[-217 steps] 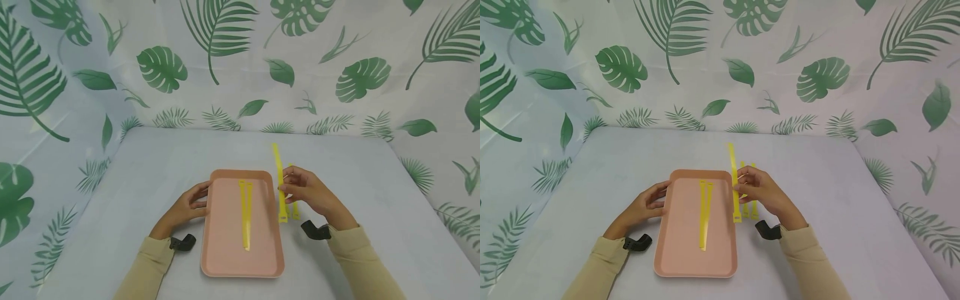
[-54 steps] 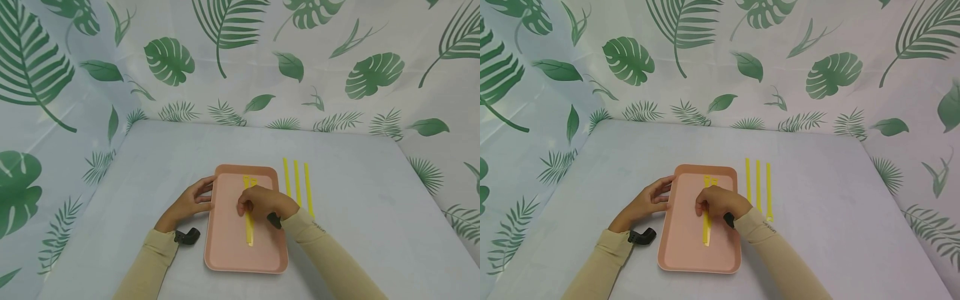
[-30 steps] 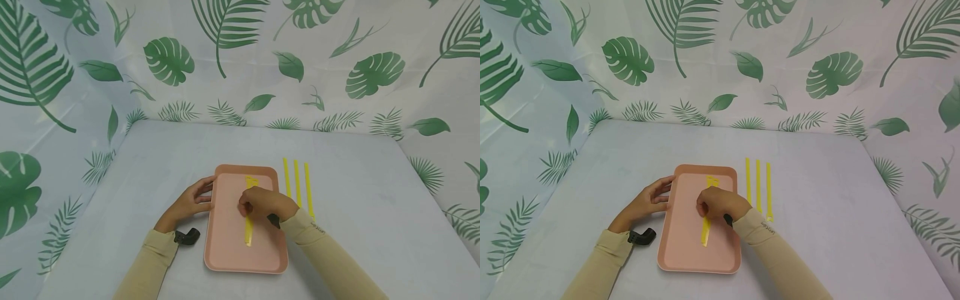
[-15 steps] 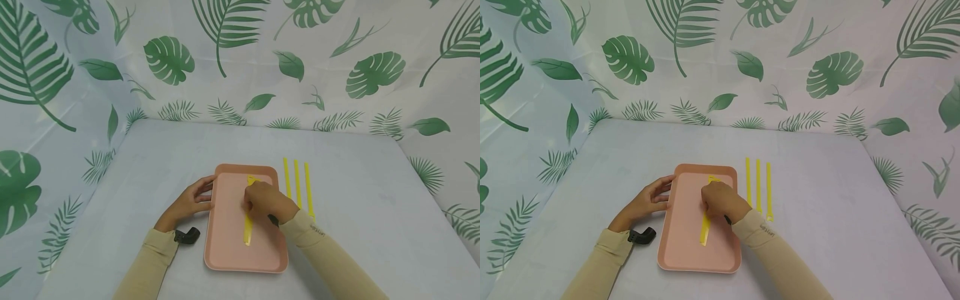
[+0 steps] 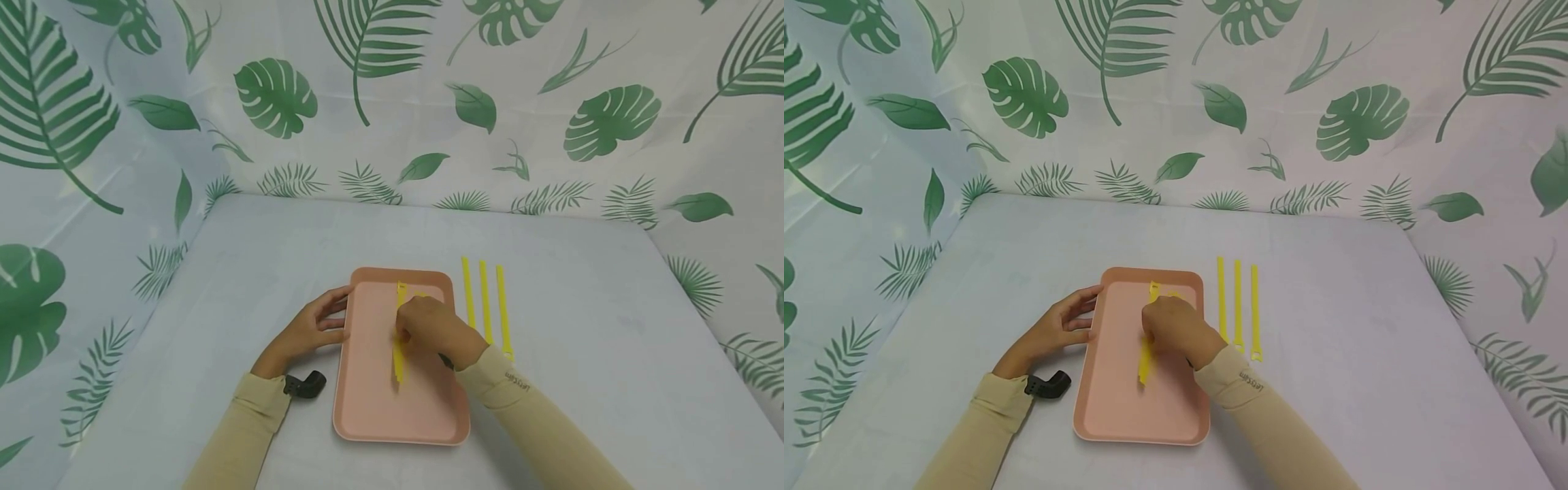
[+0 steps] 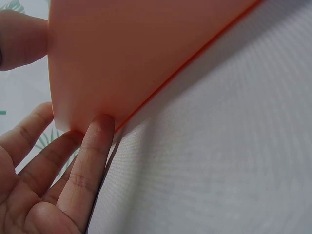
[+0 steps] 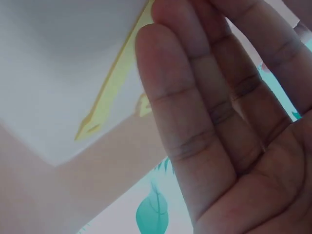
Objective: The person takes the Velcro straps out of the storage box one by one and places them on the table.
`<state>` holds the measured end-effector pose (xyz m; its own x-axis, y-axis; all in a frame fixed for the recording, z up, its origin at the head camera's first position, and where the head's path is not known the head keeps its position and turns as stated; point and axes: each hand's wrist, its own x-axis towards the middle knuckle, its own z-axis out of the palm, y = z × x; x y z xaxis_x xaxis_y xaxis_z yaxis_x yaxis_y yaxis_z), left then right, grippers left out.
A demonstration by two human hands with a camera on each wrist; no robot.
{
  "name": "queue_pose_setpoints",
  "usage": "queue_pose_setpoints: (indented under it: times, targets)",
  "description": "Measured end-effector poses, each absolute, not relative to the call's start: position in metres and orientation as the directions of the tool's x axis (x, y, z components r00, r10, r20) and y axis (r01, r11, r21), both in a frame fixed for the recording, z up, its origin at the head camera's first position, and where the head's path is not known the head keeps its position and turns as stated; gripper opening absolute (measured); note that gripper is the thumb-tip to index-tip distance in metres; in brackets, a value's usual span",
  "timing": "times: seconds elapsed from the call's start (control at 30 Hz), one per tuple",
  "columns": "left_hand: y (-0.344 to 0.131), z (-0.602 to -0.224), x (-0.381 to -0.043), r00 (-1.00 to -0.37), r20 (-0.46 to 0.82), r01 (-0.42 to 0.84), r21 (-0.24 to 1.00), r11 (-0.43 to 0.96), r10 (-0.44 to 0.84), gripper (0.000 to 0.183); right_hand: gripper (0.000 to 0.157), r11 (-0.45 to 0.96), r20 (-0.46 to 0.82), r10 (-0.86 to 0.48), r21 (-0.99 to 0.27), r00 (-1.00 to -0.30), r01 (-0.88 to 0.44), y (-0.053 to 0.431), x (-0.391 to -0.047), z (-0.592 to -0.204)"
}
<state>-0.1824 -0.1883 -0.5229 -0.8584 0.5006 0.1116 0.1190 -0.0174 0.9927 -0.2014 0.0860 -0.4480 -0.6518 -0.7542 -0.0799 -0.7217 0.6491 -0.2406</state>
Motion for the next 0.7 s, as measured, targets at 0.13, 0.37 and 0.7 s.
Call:
queue_pose_setpoints:
  times: [0.13, 0.37, 0.7]
  targets:
    - [-0.1884, -0.5226, -0.1821, -0.858, 0.113, 0.12, 0.993, -0.018, 0.5, 0.085, 0.028, 0.626, -0.068, -0.772, -0.252, -0.632, -0.738, 0.0863, -0.2015, -0.4482]
    - [-0.1874, -0.5232, -0.183, -0.856, 0.11, 0.115, 0.993, -0.023, 0.505, 0.084, 0.033, 0.644, -0.08, -0.758, -0.249, -0.647, -0.723, 0.0828, -0.2002, -0.447]
    - [-0.1866, -0.5199, -0.181, -0.864, 0.097, 0.117, 0.993, 0.01, 0.495, 0.083, 0.034, 0.67, -0.087, -0.739, -0.197, -0.668, -0.716, 0.0774, -0.1949, -0.4461]
